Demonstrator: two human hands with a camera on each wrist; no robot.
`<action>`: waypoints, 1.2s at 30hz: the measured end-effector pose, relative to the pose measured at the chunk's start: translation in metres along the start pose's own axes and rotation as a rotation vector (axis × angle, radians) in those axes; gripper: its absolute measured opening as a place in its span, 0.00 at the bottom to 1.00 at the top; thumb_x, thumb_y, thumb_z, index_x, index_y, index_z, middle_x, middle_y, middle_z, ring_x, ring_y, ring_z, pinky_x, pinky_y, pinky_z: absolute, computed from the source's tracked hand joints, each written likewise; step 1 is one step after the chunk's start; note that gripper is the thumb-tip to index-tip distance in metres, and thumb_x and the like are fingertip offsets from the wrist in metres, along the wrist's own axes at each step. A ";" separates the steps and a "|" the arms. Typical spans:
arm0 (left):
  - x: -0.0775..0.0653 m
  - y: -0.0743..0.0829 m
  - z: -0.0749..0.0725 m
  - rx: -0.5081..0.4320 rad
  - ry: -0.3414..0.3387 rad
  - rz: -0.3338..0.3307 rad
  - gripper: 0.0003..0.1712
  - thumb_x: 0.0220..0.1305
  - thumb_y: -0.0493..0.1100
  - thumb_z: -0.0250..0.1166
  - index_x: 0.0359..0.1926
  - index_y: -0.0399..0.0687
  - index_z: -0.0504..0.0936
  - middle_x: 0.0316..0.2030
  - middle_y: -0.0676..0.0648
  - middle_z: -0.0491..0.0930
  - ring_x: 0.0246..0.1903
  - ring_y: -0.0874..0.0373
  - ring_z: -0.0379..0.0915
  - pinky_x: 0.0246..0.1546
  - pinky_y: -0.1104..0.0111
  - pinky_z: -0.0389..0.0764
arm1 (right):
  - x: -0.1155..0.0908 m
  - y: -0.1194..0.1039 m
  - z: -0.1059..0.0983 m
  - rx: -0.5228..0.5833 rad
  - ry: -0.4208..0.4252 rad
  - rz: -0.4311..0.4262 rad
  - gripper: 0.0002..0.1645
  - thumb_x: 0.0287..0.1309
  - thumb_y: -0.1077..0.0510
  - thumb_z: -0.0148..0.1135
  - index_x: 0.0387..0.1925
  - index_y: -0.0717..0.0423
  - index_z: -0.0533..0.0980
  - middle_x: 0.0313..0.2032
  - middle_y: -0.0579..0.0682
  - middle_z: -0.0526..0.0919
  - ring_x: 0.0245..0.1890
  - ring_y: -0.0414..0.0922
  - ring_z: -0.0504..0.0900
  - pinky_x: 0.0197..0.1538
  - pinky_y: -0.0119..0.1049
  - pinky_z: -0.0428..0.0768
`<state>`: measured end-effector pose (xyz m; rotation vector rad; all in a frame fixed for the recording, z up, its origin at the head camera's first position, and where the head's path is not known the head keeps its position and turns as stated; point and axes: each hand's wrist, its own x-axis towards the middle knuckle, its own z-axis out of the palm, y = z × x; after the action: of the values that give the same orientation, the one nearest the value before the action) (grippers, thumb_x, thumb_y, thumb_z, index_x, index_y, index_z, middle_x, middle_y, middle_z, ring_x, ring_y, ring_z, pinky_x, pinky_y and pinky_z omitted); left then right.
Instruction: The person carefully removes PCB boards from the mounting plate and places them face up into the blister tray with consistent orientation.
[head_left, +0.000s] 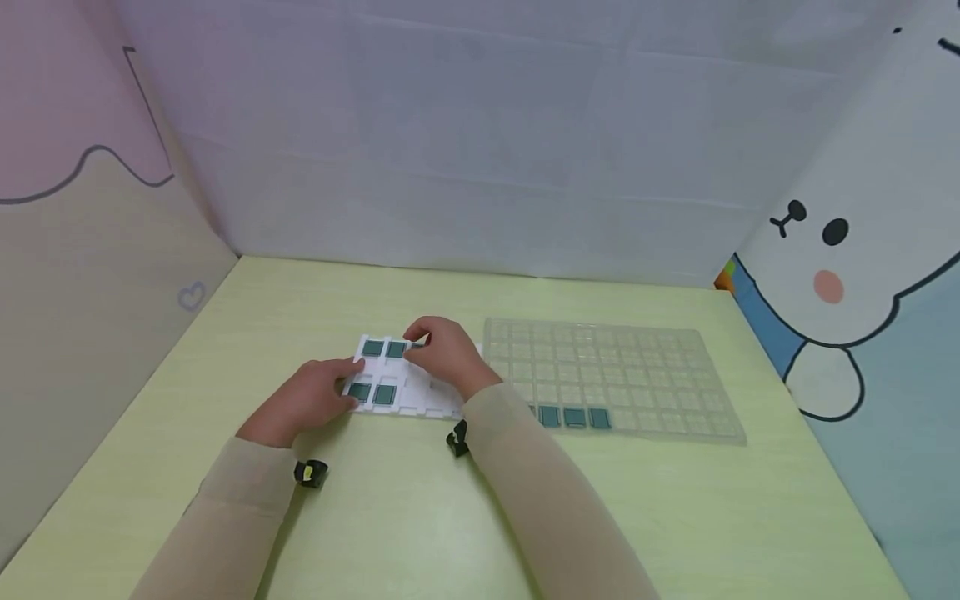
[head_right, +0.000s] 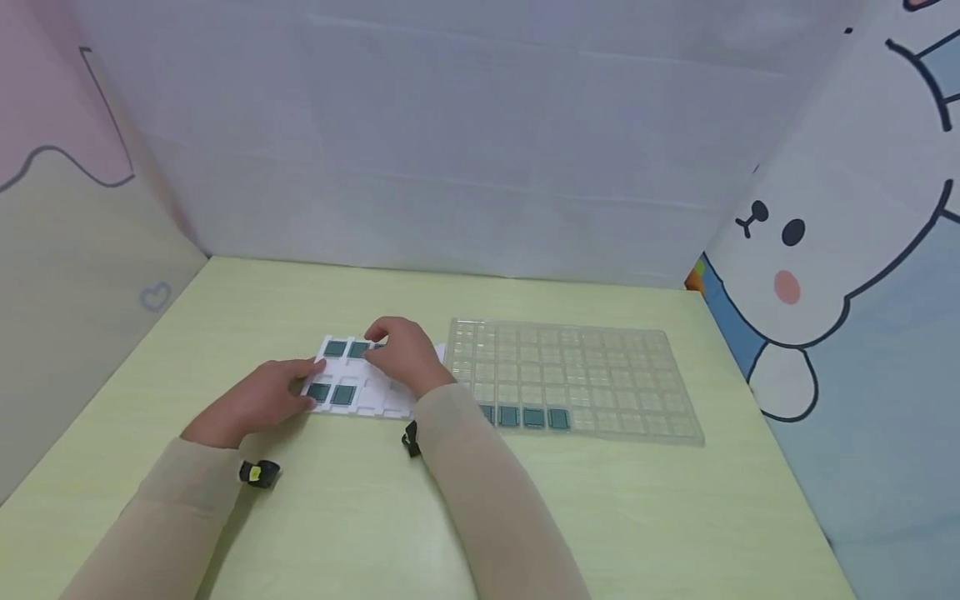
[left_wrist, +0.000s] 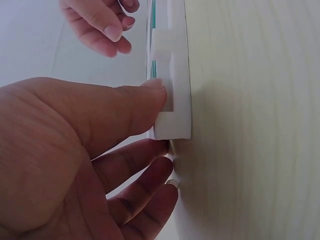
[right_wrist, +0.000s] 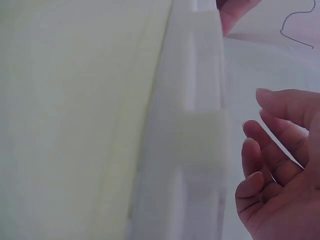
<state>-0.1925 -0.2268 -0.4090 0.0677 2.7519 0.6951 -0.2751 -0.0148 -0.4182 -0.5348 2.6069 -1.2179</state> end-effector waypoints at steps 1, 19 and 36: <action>0.000 0.000 0.000 0.001 0.002 0.003 0.38 0.57 0.39 0.67 0.68 0.48 0.63 0.65 0.35 0.61 0.59 0.40 0.61 0.58 0.45 0.62 | 0.000 0.000 0.000 0.002 0.004 0.003 0.13 0.54 0.52 0.66 0.42 0.44 0.79 0.41 0.40 0.78 0.37 0.41 0.72 0.38 0.36 0.74; -0.001 0.000 0.001 0.010 0.013 -0.004 0.37 0.57 0.39 0.67 0.68 0.48 0.64 0.65 0.35 0.61 0.61 0.39 0.59 0.59 0.45 0.61 | 0.002 0.009 0.003 -0.094 -0.021 0.010 0.11 0.52 0.55 0.67 0.39 0.43 0.79 0.43 0.37 0.77 0.37 0.39 0.74 0.43 0.36 0.74; 0.000 0.002 0.001 0.007 0.011 -0.006 0.38 0.57 0.39 0.67 0.68 0.48 0.64 0.65 0.35 0.61 0.61 0.39 0.59 0.59 0.45 0.61 | 0.007 0.007 0.006 -0.139 -0.014 0.030 0.10 0.51 0.58 0.68 0.37 0.46 0.79 0.41 0.40 0.78 0.42 0.39 0.74 0.49 0.36 0.73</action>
<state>-0.1926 -0.2242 -0.4090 0.0572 2.7642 0.6864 -0.2811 -0.0171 -0.4279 -0.5255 2.6911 -1.0258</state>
